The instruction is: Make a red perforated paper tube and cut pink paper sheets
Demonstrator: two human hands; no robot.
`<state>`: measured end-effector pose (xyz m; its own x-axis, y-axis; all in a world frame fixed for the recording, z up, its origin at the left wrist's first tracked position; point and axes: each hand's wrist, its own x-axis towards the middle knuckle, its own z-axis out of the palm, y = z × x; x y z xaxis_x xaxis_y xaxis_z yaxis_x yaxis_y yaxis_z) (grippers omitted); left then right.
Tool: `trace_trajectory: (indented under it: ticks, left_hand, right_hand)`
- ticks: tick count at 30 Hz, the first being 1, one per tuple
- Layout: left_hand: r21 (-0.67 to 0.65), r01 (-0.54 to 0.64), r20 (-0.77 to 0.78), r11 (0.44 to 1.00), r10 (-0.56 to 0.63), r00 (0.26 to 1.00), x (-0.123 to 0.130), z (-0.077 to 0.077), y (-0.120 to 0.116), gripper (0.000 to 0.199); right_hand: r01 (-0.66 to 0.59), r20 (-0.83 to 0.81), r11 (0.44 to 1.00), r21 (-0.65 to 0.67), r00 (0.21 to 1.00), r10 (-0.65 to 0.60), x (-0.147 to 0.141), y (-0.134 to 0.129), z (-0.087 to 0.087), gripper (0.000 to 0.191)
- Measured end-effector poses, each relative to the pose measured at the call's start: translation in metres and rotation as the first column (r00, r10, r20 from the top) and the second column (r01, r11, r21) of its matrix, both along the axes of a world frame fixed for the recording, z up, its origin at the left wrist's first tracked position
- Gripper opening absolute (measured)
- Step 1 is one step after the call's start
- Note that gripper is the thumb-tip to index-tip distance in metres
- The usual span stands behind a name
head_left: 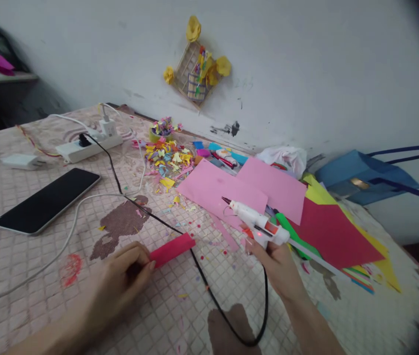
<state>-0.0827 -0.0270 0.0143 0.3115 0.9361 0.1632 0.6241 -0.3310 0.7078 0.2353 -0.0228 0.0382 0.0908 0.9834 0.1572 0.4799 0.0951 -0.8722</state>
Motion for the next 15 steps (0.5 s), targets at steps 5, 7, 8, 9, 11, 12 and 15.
trace_trajectory:
  ticks: [5,7,8,9,11,12,15]
  left_hand:
    - [-0.113,0.035,0.01,0.993,-0.034,0.999,0.008,0.002,0.02,0.022]
    - [-0.174,0.056,0.042,0.983,-0.05,0.998,0.012,0.003,0.03,0.023]
    - [-0.193,0.062,0.047,0.979,-0.054,0.997,0.014,0.004,0.034,0.023]
    - [-0.203,0.067,0.044,0.977,-0.059,0.997,0.017,0.004,0.039,0.023]
    - [-0.217,0.074,0.036,0.973,-0.068,0.997,0.022,0.005,0.048,0.021]
    - [-0.222,0.081,0.042,0.972,-0.074,0.996,0.024,0.005,0.052,0.021]
    - [-0.2,0.091,0.086,0.976,-0.075,0.993,0.027,0.002,0.061,0.022]
  right_hand:
    - [-0.131,-0.199,0.989,-0.062,0.973,0.116,0.008,-0.002,-0.007,0.022]
    - [-0.169,-0.259,0.983,-0.076,0.955,0.144,0.009,-0.005,-0.009,0.02]
    - [-0.178,-0.284,0.981,-0.078,0.947,0.149,0.009,-0.008,-0.011,0.019]
    - [-0.179,-0.302,0.981,-0.079,0.942,0.147,0.009,-0.01,-0.013,0.02]
    - [-0.17,-0.307,0.982,-0.087,0.942,0.136,0.01,-0.015,-0.017,0.022]
    - [-0.168,-0.297,0.981,-0.097,0.946,0.133,0.01,-0.017,-0.019,0.022]
    - [-0.173,-0.267,0.972,-0.156,0.955,0.127,0.014,-0.021,-0.026,0.023]
